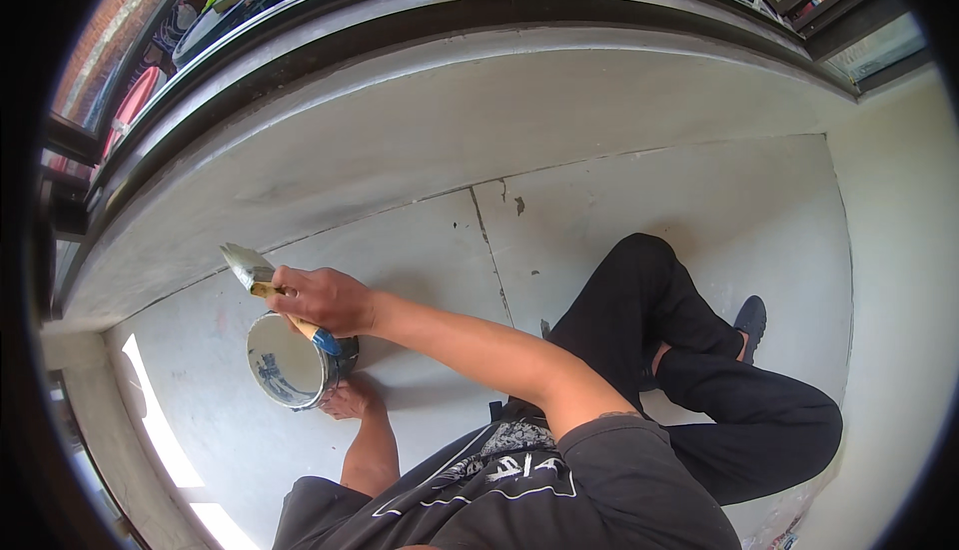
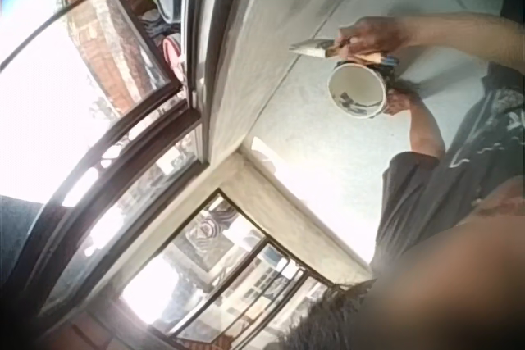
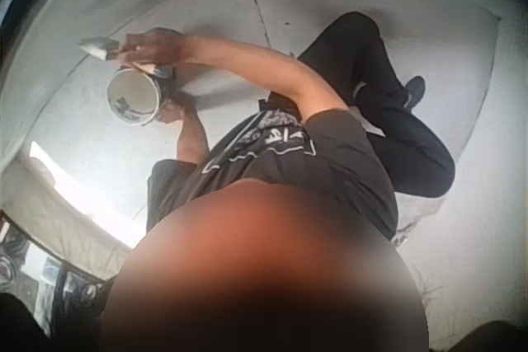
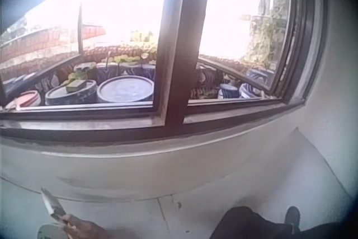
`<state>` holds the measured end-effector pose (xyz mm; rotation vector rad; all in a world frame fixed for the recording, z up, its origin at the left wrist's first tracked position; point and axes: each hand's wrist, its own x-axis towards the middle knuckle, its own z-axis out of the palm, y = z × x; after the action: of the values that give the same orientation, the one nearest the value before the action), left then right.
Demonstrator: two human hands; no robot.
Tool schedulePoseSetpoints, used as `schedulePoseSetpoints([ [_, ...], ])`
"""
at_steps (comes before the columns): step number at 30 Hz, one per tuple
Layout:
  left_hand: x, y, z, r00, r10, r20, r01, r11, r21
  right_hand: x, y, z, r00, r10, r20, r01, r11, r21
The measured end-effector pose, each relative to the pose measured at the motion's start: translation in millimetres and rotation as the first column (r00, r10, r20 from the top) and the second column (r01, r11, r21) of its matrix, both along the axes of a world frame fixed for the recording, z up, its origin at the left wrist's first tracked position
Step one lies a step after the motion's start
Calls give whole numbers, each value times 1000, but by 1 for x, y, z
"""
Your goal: Painting a wall below a window with a brush and paint bucket.
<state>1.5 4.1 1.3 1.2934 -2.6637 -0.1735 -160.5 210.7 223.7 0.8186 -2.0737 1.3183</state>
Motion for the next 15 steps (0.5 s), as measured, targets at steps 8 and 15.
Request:
schedulePoseSetpoints([
  [8, -7, -1, -6, 991, -45, -129, 40, 999, -35, 83, 205, 108, 979, 32, -202, 74, 866, 495],
  [15, 12, -86, -11, 882, -148, -447, 209, 974, 88, 139, 309, 176, 975, 41, -218, 158, 563, 811],
])
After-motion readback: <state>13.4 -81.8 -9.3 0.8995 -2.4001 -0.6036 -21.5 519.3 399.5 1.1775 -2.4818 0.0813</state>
